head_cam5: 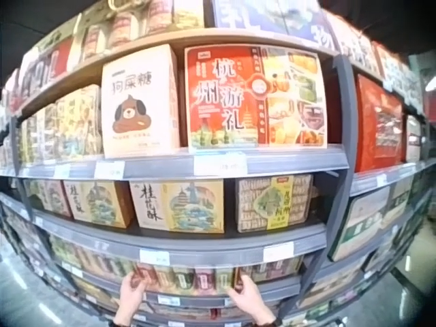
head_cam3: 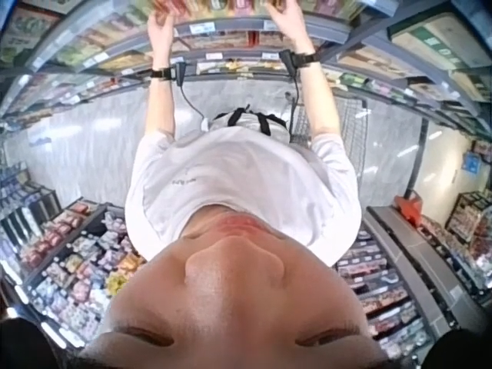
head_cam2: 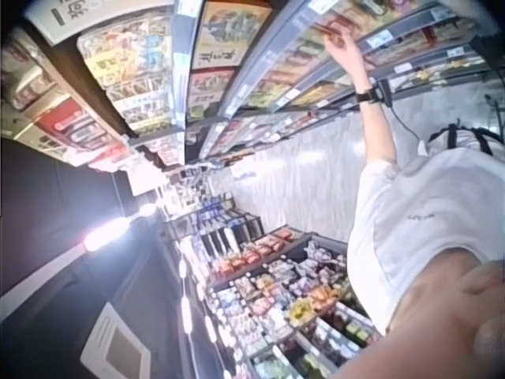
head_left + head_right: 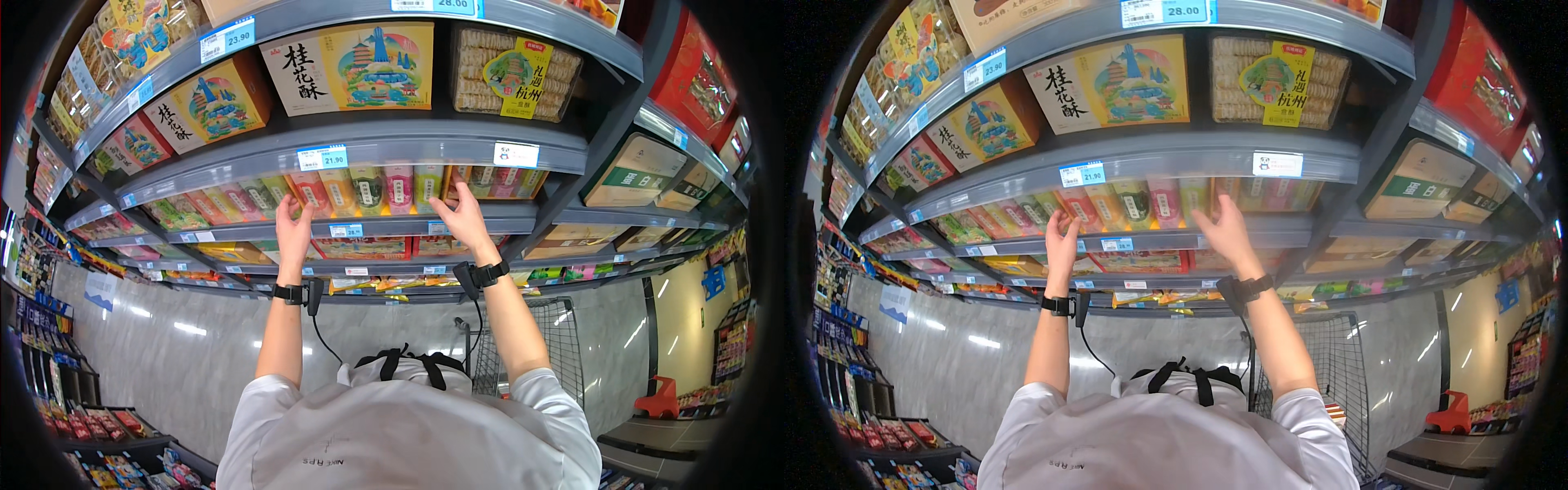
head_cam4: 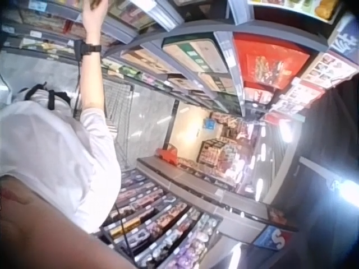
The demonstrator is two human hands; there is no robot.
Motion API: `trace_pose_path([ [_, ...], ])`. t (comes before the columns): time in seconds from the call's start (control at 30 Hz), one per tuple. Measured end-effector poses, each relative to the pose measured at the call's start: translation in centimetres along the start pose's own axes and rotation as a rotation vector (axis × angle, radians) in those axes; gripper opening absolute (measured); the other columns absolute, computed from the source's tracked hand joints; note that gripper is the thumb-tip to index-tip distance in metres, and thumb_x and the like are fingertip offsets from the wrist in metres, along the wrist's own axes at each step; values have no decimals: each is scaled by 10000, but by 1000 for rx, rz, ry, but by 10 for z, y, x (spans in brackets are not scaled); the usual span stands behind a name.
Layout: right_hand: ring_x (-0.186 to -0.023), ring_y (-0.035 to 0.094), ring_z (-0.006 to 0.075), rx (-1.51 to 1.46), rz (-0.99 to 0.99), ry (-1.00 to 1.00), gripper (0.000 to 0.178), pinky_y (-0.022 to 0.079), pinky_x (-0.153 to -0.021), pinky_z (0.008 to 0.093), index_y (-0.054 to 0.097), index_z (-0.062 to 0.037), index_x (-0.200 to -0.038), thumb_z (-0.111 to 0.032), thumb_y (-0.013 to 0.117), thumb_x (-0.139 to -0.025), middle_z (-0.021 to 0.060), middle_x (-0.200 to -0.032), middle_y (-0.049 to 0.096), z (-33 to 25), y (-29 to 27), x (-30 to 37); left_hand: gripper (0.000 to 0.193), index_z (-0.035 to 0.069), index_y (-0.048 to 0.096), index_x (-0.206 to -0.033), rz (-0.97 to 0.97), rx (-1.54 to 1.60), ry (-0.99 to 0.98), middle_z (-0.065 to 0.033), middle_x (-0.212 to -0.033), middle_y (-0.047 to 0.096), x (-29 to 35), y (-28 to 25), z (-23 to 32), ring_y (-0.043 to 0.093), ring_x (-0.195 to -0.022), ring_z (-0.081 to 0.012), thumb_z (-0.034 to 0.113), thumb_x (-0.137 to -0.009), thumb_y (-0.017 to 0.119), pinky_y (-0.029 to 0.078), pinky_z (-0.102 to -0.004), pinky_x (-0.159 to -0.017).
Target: Picking packaged food items from supermarket shelves and placing them into a shopping cart.
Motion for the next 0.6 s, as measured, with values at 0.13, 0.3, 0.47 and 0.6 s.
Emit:
trace_pose_path([
  [0.13,-1054,615,340,159,60,-29,526,500,-900,387,518,52,-1206,-267,728,-845,226,-1154,592,-7,7,9,609,-63,427,-1378,-62,22,36,-148,-1280,510,1,2,-3,537,-1192,-202,162,-888,710,533,-323,-899],
  [0.3,-1143,578,337,113,77,40,656,460,-961,398,470,73,-1298,-315,738,-843,245,-1215,586,5,12,7,639,-34,385,-1421,-122,113,29,-146,-1346,452,7,2,-2,505,-1234,-211,194,-913,699,513,-337,-945],
  [0.47,-1260,530,339,-19,65,122,805,420,-1054,396,340,73,-1451,-309,734,-861,272,-1375,512,26,10,9,664,19,366,-1453,-60,203,52,-172,-1403,390,15,6,-13,452,-1271,-253,220,-914,698,473,-378,-983],
  [0.6,-1389,394,332,-16,133,166,797,355,-1126,390,266,37,-1501,-173,721,-882,230,-1495,396,39,-19,19,631,73,385,-1448,-56,5,152,-151,-1431,385,50,23,35,414,-1309,-262,199,-907,686,415,-407,-1024],
])
Point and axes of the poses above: each hand's wrist, its own x-axis away from the middle knuckle, its own y-axis out of the palm, z = x × y, the point moved 7 cm from there along -x, towards the middle knuckle
